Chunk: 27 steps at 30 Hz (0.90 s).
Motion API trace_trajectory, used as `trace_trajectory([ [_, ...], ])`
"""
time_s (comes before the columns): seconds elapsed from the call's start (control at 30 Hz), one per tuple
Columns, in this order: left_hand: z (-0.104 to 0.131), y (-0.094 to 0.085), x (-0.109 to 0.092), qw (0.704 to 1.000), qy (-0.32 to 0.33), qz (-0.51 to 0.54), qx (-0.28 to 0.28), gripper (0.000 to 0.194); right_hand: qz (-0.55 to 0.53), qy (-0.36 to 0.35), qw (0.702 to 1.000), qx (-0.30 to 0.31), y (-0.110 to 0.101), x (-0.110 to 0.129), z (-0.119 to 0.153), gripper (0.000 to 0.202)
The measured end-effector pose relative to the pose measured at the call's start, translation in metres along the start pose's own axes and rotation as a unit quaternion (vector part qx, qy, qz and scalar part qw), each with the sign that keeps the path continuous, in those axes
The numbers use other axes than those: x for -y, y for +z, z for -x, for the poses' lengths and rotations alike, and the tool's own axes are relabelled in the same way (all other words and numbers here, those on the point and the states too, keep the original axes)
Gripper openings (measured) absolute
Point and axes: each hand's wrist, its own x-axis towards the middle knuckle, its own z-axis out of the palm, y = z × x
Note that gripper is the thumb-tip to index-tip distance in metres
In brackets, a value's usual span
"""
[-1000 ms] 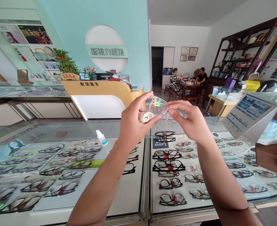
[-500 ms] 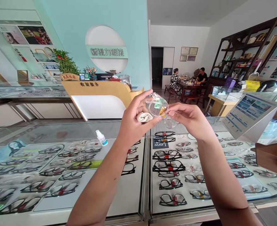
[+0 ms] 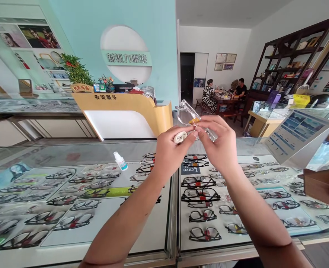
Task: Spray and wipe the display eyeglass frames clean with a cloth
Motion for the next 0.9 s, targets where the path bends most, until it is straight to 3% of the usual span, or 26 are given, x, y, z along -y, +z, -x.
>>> trace_trajectory([
  [0.23, -0.01, -0.004, 0.02, 0.995, -0.092, 0.021, -0.015, 0.031, 0.074, 0.011, 0.992, 0.097, -0.004, 0.009, 0.003, 0.029],
  [0.33, -0.012, -0.005, 0.028, 0.996, -0.079, -0.028, -0.024, 0.022, 0.083, 0.033, 0.987, 0.135, -0.012, 0.013, 0.002, 0.021],
  [0.43, -0.012, -0.003, 0.032, 0.992, -0.029, -0.126, -0.011, 0.018, 0.1, 0.055, 0.985, 0.133, -0.024, 0.017, -0.003, 0.021],
  [0.53, -0.009, 0.006, 0.036, 0.965, -0.011, -0.252, 0.079, 0.02, 0.117, 0.068, 0.987, 0.086, -0.035, 0.019, -0.007, 0.042],
  [0.67, 0.002, 0.03, 0.047, 0.877, -0.057, -0.401, 0.256, 0.024, 0.107, 0.072, 0.99, 0.061, -0.041, 0.025, -0.007, 0.06],
  [0.77, 0.013, 0.05, 0.061, 0.817, -0.083, -0.453, 0.346, 0.026, 0.085, 0.072, 0.99, 0.085, -0.042, 0.03, -0.005, 0.062],
  [0.9, 0.026, 0.066, 0.081, 0.767, -0.102, -0.468, 0.426, 0.025, 0.06, 0.064, 0.992, 0.09, -0.042, 0.034, -0.005, 0.063],
])
